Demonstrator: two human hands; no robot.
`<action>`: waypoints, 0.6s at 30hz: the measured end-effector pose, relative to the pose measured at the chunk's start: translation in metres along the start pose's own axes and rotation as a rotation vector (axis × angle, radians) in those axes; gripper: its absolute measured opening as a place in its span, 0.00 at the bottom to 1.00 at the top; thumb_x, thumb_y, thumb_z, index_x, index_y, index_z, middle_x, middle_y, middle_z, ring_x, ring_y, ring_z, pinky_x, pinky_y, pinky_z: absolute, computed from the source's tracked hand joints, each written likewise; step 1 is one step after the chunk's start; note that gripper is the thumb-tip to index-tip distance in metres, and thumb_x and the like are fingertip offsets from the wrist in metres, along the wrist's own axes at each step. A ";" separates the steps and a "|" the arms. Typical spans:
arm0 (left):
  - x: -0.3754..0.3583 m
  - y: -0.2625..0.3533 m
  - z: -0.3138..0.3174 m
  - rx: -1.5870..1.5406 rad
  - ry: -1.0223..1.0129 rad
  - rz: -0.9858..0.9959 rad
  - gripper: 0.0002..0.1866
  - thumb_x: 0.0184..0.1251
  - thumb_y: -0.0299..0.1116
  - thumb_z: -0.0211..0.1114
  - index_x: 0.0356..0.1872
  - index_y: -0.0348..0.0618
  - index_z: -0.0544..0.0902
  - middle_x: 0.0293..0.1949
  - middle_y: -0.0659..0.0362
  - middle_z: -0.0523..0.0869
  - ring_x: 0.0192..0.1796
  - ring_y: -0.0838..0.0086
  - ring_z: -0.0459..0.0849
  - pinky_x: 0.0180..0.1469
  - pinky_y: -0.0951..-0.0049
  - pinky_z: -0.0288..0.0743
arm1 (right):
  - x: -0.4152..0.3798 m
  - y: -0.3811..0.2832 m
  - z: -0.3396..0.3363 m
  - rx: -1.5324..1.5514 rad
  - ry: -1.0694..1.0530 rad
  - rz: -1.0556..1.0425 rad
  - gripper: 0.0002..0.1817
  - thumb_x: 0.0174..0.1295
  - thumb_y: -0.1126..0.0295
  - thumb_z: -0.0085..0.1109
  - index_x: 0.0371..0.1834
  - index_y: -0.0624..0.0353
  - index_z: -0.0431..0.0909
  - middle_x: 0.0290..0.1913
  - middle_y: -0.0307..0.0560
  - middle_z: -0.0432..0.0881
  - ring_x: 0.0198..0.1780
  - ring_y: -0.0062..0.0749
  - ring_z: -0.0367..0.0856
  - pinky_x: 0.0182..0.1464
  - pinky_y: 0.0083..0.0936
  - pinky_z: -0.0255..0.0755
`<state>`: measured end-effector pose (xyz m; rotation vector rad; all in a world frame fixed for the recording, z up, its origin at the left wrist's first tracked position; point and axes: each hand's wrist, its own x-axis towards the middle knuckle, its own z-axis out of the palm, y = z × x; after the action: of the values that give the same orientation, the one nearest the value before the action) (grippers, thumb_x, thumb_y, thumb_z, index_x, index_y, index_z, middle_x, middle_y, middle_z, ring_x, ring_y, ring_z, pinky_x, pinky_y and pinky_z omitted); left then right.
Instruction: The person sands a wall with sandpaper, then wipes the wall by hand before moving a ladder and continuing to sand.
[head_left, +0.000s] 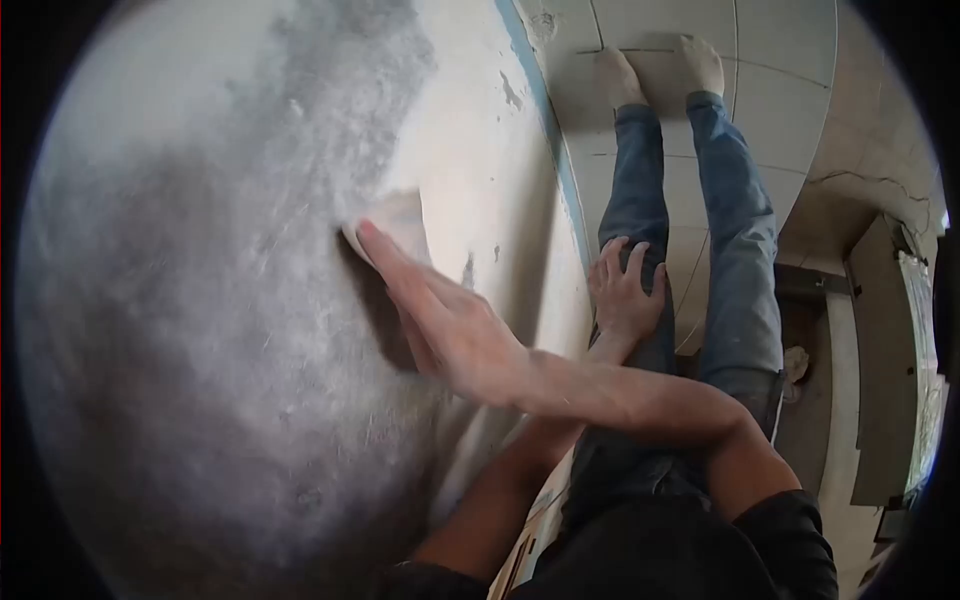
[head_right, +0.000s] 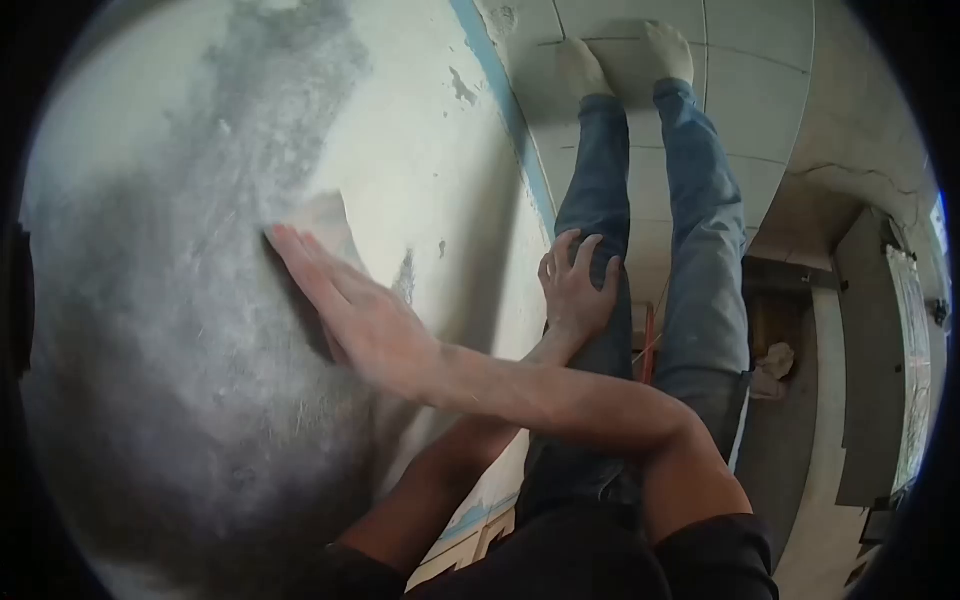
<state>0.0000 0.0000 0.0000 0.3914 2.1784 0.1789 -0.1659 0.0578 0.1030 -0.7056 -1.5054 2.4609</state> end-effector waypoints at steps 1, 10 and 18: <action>0.003 -0.001 0.002 0.001 0.040 0.014 0.24 0.67 0.49 0.64 0.60 0.50 0.79 0.66 0.50 0.69 0.70 0.53 0.66 0.73 0.52 0.54 | -0.012 0.002 -0.005 0.026 -0.040 0.044 0.35 0.71 0.80 0.46 0.80 0.56 0.48 0.72 0.63 0.67 0.70 0.47 0.72 0.64 0.33 0.73; -0.035 -0.006 -0.020 -0.274 0.120 0.071 0.23 0.72 0.45 0.63 0.60 0.42 0.77 0.56 0.50 0.82 0.59 0.57 0.80 0.63 0.62 0.70 | -0.013 -0.011 -0.127 0.053 0.214 0.553 0.24 0.72 0.69 0.52 0.70 0.63 0.67 0.37 0.44 0.83 0.37 0.21 0.78 0.43 0.22 0.73; -0.041 0.036 -0.122 -1.199 0.027 -0.323 0.37 0.82 0.57 0.38 0.67 0.26 0.66 0.63 0.40 0.77 0.68 0.56 0.75 0.73 0.63 0.64 | -0.031 -0.039 -0.179 0.349 0.113 0.705 0.25 0.70 0.73 0.51 0.71 0.65 0.65 0.52 0.51 0.83 0.50 0.27 0.82 0.56 0.24 0.74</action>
<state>-0.0672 0.0217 0.1131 -0.6311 1.7399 1.2046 -0.0570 0.2061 0.0787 -1.4563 -0.8251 2.9768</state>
